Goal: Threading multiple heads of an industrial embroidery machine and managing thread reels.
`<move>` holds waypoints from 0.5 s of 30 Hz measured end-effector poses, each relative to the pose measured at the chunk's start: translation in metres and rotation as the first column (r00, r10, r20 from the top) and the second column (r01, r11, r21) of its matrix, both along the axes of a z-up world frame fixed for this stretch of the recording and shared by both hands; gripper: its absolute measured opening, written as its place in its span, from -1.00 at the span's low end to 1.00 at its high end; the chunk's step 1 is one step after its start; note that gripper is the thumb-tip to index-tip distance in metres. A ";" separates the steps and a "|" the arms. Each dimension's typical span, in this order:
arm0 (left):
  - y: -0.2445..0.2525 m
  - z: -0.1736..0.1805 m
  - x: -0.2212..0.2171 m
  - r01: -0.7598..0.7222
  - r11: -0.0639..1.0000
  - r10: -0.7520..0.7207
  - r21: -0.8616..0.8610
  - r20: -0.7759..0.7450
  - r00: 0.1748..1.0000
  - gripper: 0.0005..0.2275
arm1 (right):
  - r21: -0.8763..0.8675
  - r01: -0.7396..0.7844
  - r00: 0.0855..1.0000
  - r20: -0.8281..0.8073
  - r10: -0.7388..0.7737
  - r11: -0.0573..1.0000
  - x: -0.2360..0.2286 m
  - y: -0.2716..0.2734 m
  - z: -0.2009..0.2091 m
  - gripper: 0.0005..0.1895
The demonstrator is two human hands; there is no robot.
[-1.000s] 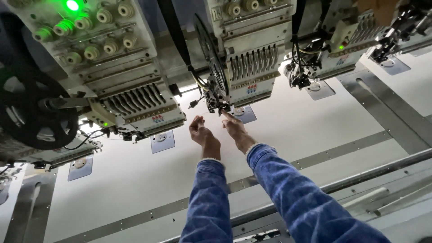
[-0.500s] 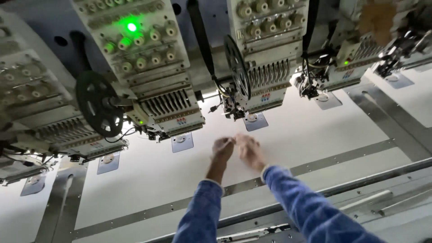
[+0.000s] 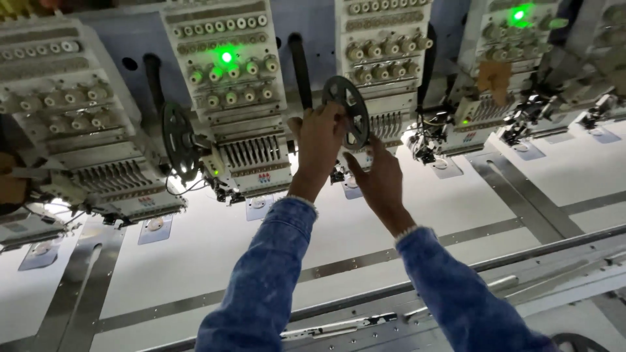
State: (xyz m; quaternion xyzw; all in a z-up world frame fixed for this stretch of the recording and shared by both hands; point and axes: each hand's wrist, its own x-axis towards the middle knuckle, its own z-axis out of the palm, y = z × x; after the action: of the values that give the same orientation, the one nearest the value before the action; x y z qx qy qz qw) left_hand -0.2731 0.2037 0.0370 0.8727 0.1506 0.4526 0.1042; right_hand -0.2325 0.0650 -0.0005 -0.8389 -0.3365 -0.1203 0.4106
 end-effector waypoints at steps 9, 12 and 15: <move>0.011 0.002 -0.011 -0.024 1.000 0.023 -0.014 -0.043 0.999 -0.83 | 0.230 -0.067 0.992 0.123 0.040 0.971 0.011 0.029 0.006 -0.79; 0.022 -0.013 0.003 0.034 0.999 -0.033 0.016 -0.059 0.998 -0.86 | 0.301 -0.093 0.993 0.095 0.067 0.949 0.021 0.029 -0.004 -0.75; 0.026 -0.018 0.013 -0.016 0.992 0.020 0.127 -0.030 0.999 -0.91 | 0.307 -0.172 0.979 0.155 0.129 0.936 0.014 0.018 0.009 -0.74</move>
State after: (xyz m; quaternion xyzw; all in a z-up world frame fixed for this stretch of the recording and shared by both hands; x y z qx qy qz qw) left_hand -0.2602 0.2296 0.0192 0.8831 0.1311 0.4485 0.0420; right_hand -0.2182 0.0833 0.0082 -0.7232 -0.4023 -0.1966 0.5257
